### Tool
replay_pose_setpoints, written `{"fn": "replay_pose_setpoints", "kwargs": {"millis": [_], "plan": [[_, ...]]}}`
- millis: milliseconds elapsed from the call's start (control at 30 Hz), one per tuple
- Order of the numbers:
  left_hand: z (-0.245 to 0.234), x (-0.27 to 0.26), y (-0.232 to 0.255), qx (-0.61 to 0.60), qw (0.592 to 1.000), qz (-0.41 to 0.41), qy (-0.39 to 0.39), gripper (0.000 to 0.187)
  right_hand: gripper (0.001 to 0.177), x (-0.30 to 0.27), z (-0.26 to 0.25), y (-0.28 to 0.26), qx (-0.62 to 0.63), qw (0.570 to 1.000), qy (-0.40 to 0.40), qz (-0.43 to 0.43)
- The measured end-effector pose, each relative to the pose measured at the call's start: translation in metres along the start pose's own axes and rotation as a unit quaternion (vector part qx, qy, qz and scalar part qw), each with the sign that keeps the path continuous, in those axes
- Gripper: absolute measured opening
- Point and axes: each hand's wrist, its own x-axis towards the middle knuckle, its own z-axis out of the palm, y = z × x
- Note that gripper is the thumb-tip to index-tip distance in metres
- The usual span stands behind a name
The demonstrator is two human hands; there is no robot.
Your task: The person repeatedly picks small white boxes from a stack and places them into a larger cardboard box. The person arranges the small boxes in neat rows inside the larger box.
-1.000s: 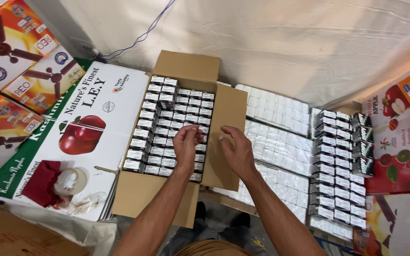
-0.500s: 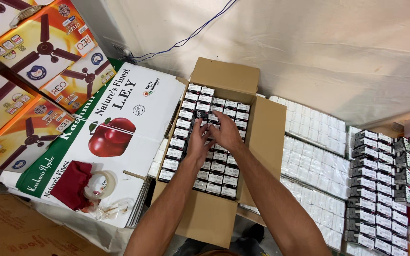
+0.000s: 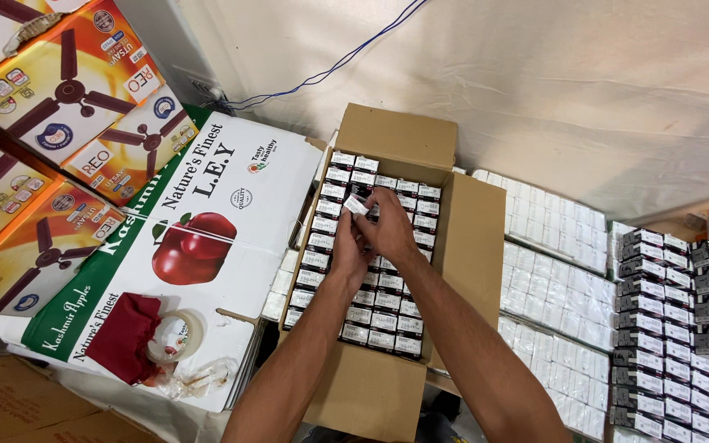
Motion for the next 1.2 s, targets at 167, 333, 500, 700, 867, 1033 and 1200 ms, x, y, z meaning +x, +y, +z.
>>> {"fn": "replay_pose_setpoints", "kwargs": {"millis": [167,333,500,700,867,1033,1200], "plan": [[-0.005,0.001,-0.013,-0.035,0.999,-0.015,0.010,0.051,0.047,-0.015,0.002,-0.013,-0.019,0.999,0.011,0.034],[0.008,-0.015,-0.012,-0.044,0.998,-0.014,0.032,0.060,0.061,-0.018,0.006,0.007,-0.048,0.998,-0.010,0.038],[-0.016,0.021,-0.046,0.013,0.998,0.047,0.027,0.038,0.057,-0.033,-0.014,0.002,0.028,0.998,-0.035,0.047],[0.047,-0.084,-0.017,0.072,0.990,0.125,-0.002,0.056,0.075,-0.064,-0.062,-0.032,0.085,0.985,0.016,0.149],[0.046,-0.077,-0.050,0.142,0.965,0.197,-0.097,0.051,0.075,-0.087,-0.106,-0.005,0.179,0.950,0.022,0.254],[0.078,-0.094,-0.075,0.314,0.894,0.272,-0.167,0.039,0.067,-0.125,-0.165,-0.010,0.252,0.916,0.061,0.306],[0.110,-0.080,-0.137,0.243,0.933,0.224,-0.143,0.040,0.070,-0.166,-0.204,0.026,0.245,0.923,0.070,0.288]]}}
